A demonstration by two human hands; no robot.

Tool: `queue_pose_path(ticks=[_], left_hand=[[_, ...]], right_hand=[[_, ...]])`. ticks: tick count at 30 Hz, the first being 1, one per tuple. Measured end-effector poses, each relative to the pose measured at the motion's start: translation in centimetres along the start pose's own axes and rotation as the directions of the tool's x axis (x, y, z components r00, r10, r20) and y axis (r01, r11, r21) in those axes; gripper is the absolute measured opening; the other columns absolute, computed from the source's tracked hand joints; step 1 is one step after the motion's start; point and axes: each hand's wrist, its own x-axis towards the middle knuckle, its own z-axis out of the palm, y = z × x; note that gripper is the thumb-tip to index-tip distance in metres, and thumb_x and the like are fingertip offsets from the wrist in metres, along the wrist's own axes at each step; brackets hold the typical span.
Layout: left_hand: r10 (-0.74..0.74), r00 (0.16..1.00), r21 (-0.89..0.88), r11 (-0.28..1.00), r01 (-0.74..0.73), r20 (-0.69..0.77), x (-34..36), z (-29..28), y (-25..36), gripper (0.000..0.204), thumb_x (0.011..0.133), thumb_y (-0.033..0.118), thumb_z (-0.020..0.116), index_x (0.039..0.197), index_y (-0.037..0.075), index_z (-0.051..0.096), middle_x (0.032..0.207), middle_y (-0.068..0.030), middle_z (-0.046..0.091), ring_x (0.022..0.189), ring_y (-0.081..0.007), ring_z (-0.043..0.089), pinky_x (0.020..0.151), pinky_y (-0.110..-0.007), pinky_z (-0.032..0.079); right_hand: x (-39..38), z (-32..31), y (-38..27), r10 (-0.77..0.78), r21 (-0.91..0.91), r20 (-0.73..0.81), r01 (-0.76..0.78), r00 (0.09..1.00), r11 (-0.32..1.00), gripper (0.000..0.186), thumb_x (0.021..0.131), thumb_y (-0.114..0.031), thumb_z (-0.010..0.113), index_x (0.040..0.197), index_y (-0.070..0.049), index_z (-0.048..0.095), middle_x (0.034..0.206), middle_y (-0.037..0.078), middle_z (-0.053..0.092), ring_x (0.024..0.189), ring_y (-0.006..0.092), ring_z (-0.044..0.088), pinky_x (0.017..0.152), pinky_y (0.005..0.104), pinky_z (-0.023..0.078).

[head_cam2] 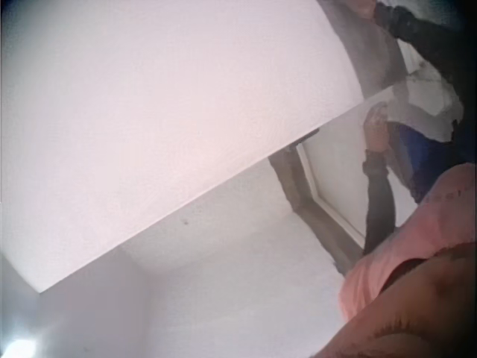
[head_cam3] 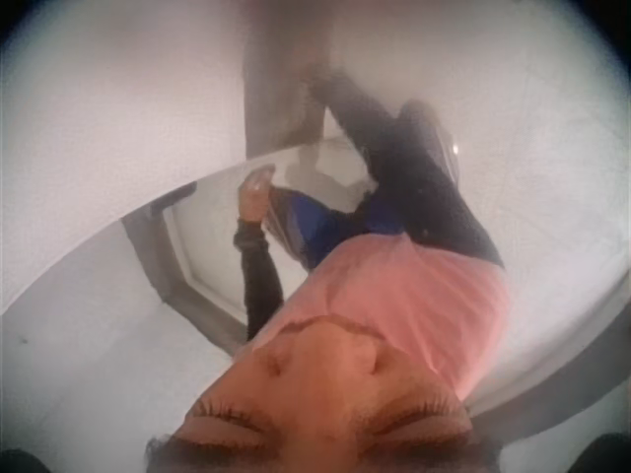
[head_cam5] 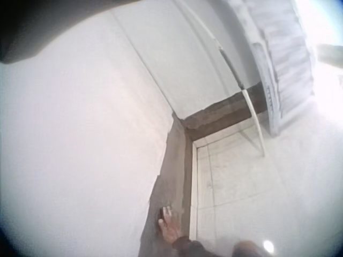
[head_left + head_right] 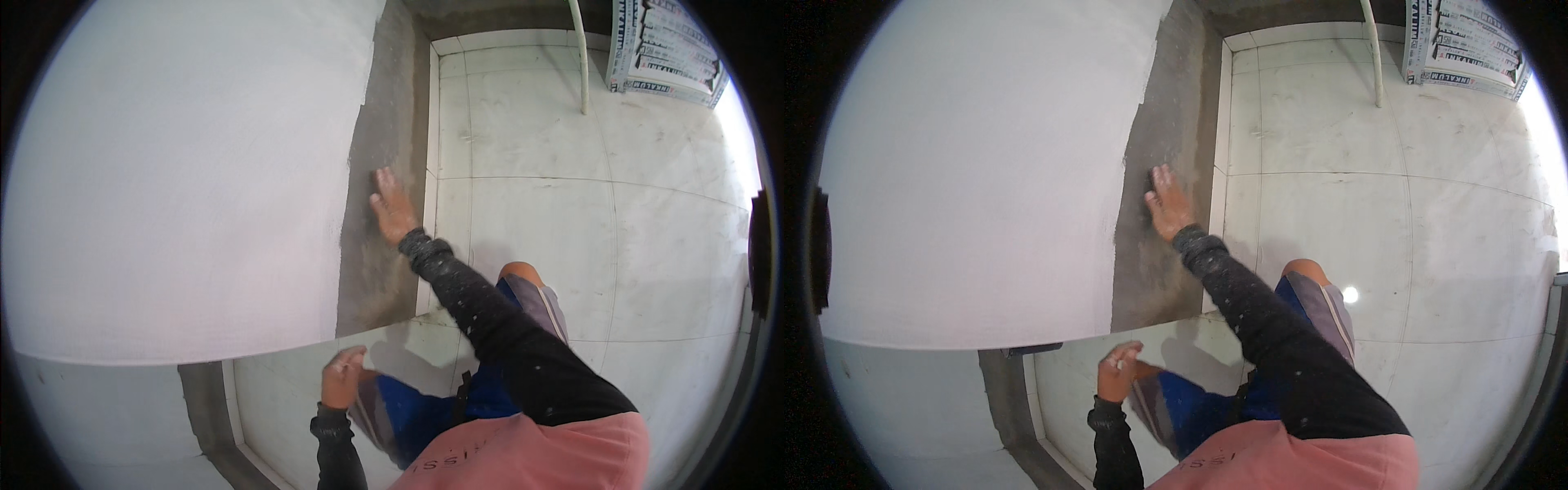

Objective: The person kneels on a tiled floor and uses a sanding block to smooth a freshly plastered wall. They repeatedly rub the block against the wall surface, moving from the lower section upward and across the wall.

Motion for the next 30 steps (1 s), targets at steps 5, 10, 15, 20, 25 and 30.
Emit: queue_pose_path(ticks=[5, 10, 15, 20, 25, 30], left_hand=[[-0.035, 0.974, 0.142, 0.99, 0.002, 0.226, -1.1, -1.1, -0.5, 0.035, 0.101, 0.027, 0.06, 0.116, -0.003, 0.07, 0.107, -0.0232, 0.072, 0.104, -0.0353, 0.07, 0.092, -0.038, 0.053], [-0.039, 0.921, 0.22, 0.966, 0.134, -0.388, -8.2, -2.9, -8.7, 0.044, 0.106, 0.032, 0.052, 0.126, -0.005, 0.065, 0.123, -0.0242, 0.068, 0.116, -0.0363, 0.065, 0.101, -0.043, 0.049], [-0.459, 0.766, 0.032, 0.849, 0.528, -0.451, -18.1, 2.3, -15.7, 0.056, 0.106, 0.034, 0.048, 0.146, -0.006, 0.045, 0.144, -0.0262, 0.052, 0.133, -0.0396, 0.051, 0.113, -0.045, 0.038], [-0.532, 0.799, -0.054, 0.84, 0.54, -0.282, -14.6, 8.7, -18.0, 0.097, 0.093, 0.053, 0.066, 0.158, -0.005, 0.023, 0.158, -0.0325, 0.032, 0.147, -0.046, 0.032, 0.12, -0.05, 0.029], [-0.461, 0.885, 0.07, 0.882, 0.465, -0.072, -9.1, 7.0, -19.6, 0.11, 0.089, 0.058, 0.071, 0.156, -0.011, 0.018, 0.159, -0.0355, 0.029, 0.148, -0.0493, 0.03, 0.121, -0.049, 0.027], [-0.221, 0.974, 0.111, 0.97, 0.214, 0.051, -6.3, 5.8, -21.4, 0.111, 0.087, 0.056, 0.073, 0.156, -0.012, 0.018, 0.158, -0.0373, 0.027, 0.149, -0.0513, 0.026, 0.123, -0.048, 0.024]], right_hand=[[-10.6, 6.2, -4.7, 0.023, 0.032, 0.072, -0.025, 0.997, 0.999, 0.082, 0.104, -0.05, 0.042, 0.162, 0.002, 0.015, 0.168, 0.026, 0.014, 0.156, 0.0445, 0.006, 0.125, 0.0587, 0.0], [-8.6, 6.6, -5.1, -0.132, -0.015, -0.09, 0.131, 0.987, 0.991, 0.091, 0.1, -0.057, 0.045, 0.161, 0.004, 0.015, 0.166, 0.028, 0.015, 0.154, 0.0463, 0.011, 0.125, 0.0593, 0.002], [10.4, 4.9, 0.4, -0.085, -0.317, -0.202, 0.017, 0.976, 0.948, 0.067, 0.108, -0.039, 0.038, 0.161, -0.003, 0.021, 0.166, 0.021, 0.027, 0.153, 0.0381, 0.025, 0.124, 0.0547, 0.021], [-3.9, 7.9, -4.0, -0.041, -0.51, -0.086, -0.009, 0.995, 0.86, 0.068, 0.096, -0.017, 0.049, 0.158, 0.003, 0.028, 0.159, 0.024, 0.035, 0.148, 0.0403, 0.034, 0.122, 0.0477, 0.03], [-6.0, 7.7, -3.6, 0.0, -0.178, -0.097, -0.017, 0.995, 0.984, 0.069, 0.101, -0.032, 0.044, 0.163, -0.009, 0.023, 0.168, 0.015, 0.024, 0.155, 0.0357, 0.021, 0.125, 0.0532, 0.018], [11.7, 4.5, 2.3, 0.076, -0.117, -0.128, -0.091, 0.989, 0.989, 0.059, 0.111, -0.039, 0.026, 0.164, -0.013, 0.02, 0.17, 0.012, 0.02, 0.157, 0.0299, 0.016, 0.127, 0.0453, 0.013]])
